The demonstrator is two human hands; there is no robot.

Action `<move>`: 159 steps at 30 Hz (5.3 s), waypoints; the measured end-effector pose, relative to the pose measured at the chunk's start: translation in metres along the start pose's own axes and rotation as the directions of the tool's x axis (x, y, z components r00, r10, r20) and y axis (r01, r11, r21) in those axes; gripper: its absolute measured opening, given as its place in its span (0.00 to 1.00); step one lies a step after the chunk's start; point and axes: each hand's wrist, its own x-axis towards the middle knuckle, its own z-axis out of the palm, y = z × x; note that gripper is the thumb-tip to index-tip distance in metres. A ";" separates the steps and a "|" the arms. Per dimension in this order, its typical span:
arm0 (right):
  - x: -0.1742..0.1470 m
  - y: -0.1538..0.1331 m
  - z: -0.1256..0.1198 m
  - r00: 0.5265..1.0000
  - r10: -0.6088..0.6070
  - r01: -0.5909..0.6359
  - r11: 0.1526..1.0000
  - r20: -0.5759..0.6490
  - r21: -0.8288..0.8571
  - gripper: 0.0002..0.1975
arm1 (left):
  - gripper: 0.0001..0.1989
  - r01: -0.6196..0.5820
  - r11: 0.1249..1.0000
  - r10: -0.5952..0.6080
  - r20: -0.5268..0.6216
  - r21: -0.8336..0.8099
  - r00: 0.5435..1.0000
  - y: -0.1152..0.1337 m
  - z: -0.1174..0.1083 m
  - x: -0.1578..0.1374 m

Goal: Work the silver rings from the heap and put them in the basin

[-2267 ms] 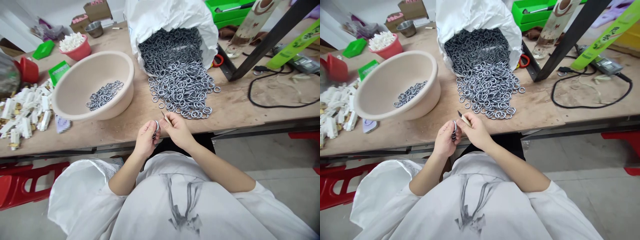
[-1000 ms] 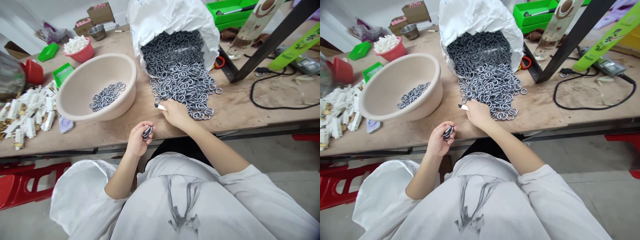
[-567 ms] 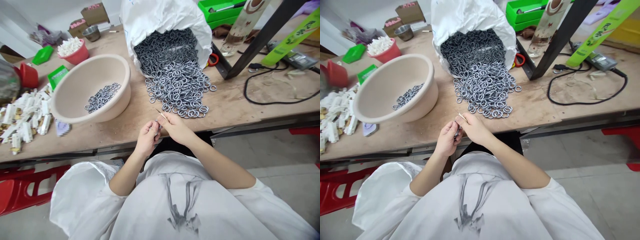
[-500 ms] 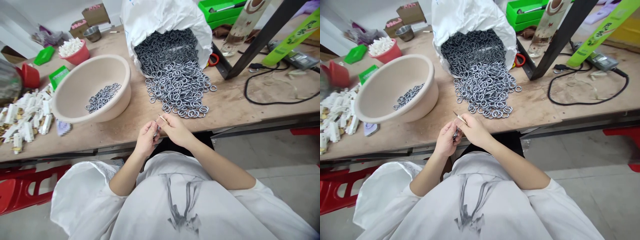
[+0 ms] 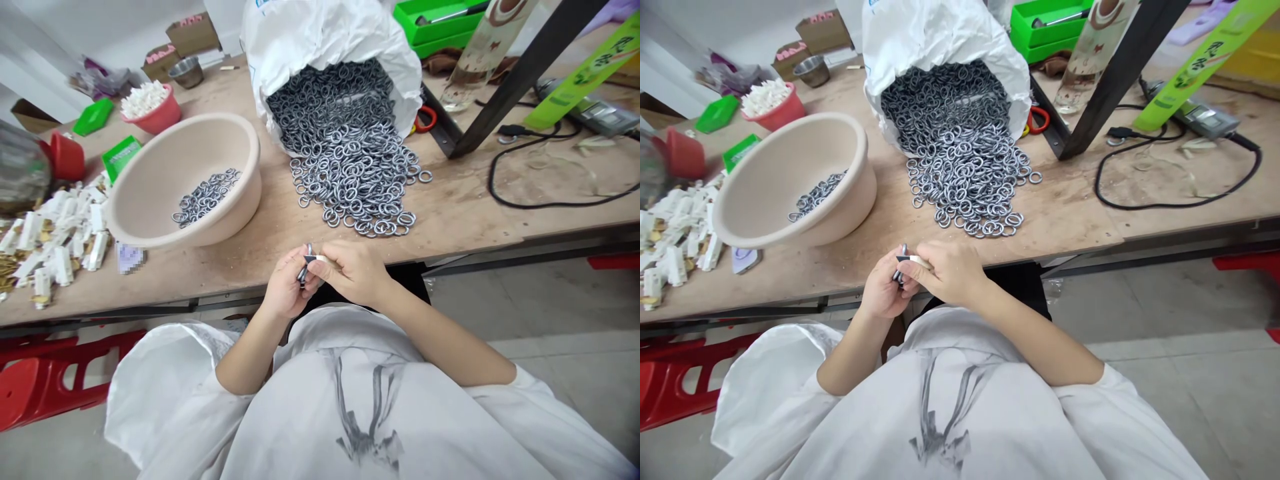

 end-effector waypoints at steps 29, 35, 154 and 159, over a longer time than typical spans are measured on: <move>0.079 0.029 0.015 0.967 0.206 -0.198 0.978 0.151 -0.072 0.11 | 0.17 -0.012 0.993 -0.010 -0.183 -0.119 0.983 0.017 -0.037 0.007; 0.018 0.011 0.015 0.985 0.147 -0.171 0.762 0.090 0.624 0.10 | 0.22 -0.066 0.997 0.063 -0.068 -0.034 0.996 -0.003 -0.010 0.010; -0.009 0.073 -0.045 0.863 0.354 -0.196 0.892 -0.360 0.407 0.19 | 0.17 -0.286 0.649 0.117 0.279 0.705 0.953 0.031 -0.001 0.077; 0.010 0.040 -0.025 0.992 0.109 -0.069 0.892 -0.063 0.446 0.18 | 0.23 0.085 0.948 -0.166 0.250 0.306 0.954 0.017 0.008 0.041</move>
